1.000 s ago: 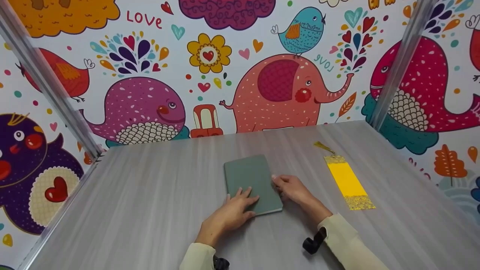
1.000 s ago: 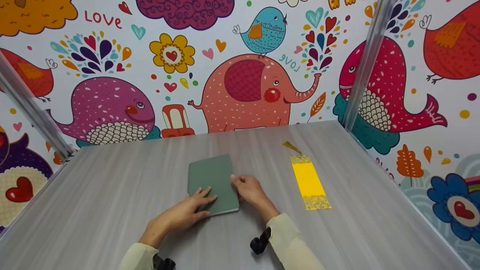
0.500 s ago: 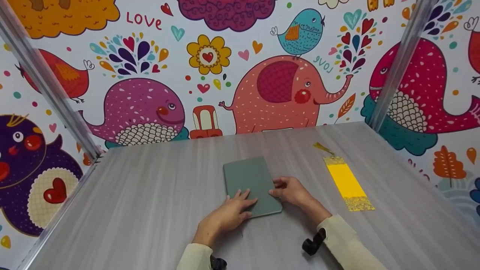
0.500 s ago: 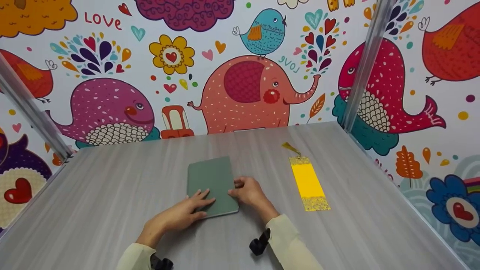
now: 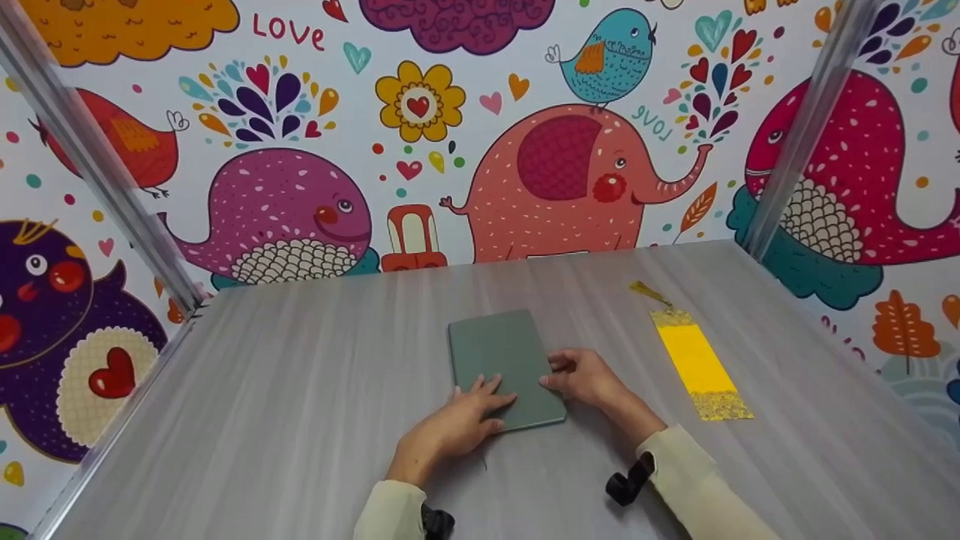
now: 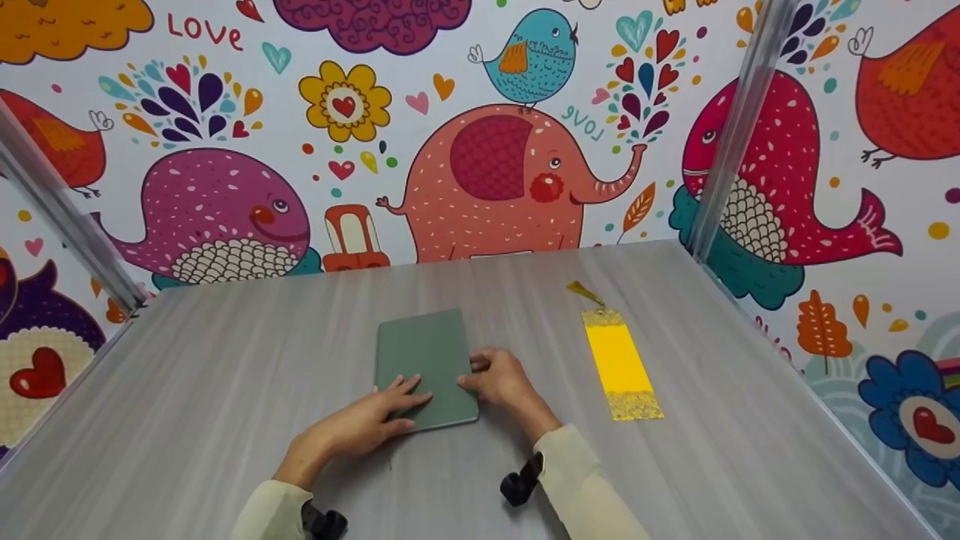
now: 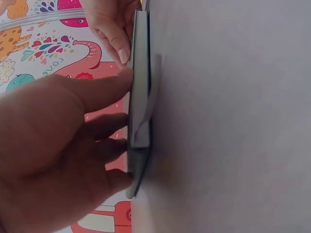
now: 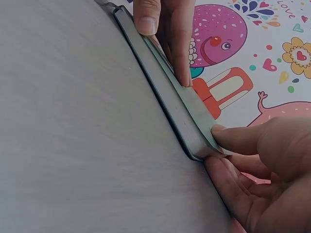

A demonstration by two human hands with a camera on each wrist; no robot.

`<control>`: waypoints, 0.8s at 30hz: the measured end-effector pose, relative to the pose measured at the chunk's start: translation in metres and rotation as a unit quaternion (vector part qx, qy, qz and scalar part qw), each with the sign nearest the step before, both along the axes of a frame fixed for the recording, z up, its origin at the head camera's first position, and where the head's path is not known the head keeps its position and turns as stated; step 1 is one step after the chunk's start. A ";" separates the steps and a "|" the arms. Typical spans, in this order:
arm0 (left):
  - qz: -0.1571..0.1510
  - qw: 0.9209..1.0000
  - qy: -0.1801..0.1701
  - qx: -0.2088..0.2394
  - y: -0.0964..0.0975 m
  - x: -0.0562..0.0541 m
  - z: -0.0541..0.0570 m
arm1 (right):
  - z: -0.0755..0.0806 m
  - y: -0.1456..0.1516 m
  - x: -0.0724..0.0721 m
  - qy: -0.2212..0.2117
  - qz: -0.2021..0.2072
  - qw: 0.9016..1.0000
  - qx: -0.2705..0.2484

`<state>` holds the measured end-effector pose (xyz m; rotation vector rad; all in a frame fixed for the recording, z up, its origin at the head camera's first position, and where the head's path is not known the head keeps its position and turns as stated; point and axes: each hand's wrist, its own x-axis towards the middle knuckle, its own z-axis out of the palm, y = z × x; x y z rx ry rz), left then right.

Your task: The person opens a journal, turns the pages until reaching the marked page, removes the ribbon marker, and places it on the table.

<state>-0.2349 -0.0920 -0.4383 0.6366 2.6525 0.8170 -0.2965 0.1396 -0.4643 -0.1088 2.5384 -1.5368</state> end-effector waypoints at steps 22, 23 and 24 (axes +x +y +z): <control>0.007 1.000 -0.008 0.008 0.001 -0.002 0.002 | 0.002 0.000 0.000 -0.009 -0.001 1.000 -0.025; 0.005 1.000 -0.006 0.008 0.001 -0.002 0.002 | 0.001 0.000 0.000 -0.010 0.000 1.000 -0.028; 0.003 1.000 -0.005 0.009 0.001 -0.002 0.002 | 0.001 0.000 0.000 -0.010 0.000 0.999 -0.030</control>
